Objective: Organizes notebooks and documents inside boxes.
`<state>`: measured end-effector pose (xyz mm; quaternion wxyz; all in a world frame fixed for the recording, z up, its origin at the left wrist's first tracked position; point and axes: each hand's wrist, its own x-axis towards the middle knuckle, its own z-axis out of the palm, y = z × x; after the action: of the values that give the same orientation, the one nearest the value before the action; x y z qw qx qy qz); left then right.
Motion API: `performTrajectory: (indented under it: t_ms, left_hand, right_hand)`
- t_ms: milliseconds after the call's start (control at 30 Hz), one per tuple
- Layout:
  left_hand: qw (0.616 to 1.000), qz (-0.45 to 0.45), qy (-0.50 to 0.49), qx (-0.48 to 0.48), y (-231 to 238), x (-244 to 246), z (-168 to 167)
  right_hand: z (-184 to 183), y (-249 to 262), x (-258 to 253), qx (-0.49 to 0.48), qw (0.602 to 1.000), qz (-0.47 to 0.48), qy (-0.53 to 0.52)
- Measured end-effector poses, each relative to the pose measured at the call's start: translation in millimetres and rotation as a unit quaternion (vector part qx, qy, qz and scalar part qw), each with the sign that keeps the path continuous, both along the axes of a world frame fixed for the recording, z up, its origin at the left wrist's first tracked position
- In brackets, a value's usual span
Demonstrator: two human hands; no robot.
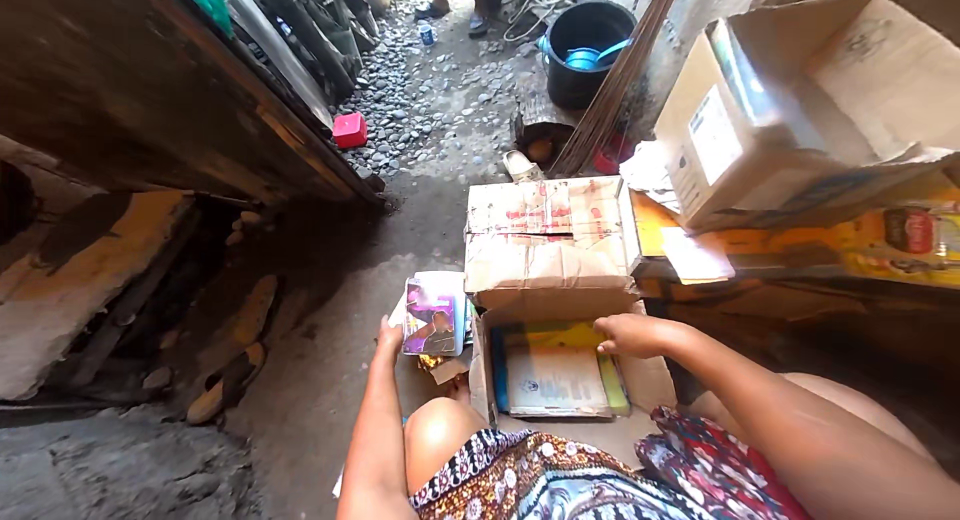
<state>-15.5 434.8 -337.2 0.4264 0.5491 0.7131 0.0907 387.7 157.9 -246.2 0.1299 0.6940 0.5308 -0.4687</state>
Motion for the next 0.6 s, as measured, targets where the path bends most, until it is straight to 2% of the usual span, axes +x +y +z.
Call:
performTrajectory:
  t_ms: [67,133,300,367,433,500,600]
  left_hand:
    - [0.998,0.004,0.054,0.009,2,2,13]
    - [0.999,0.014,0.036,0.035,3,12,39]
    - [0.981,0.067,-0.142,0.113,-28,73,153]
    - [0.963,0.041,-0.218,0.154,-57,98,200]
    - [0.941,-0.028,-0.296,0.159,-90,120,239]
    - [0.928,-0.105,-0.325,0.148,-126,136,259]
    - [0.919,-0.168,-0.325,0.147,-155,152,245]
  right_hand:
    - [-7,4,2,-0.002,1.0,-0.008,-0.02]
    - [-18,8,6,0.009,0.999,-0.018,-0.031]
    - [-59,14,1,0.007,0.999,-0.023,-0.029]
    - [-81,12,-8,0.0,0.999,-0.033,-0.023]
    - [-107,3,-24,-0.01,0.999,-0.047,-0.018]
    - [-132,-16,-46,-0.022,0.999,-0.038,-0.019]
    - [-157,-49,-81,-0.027,0.998,0.036,-0.035]
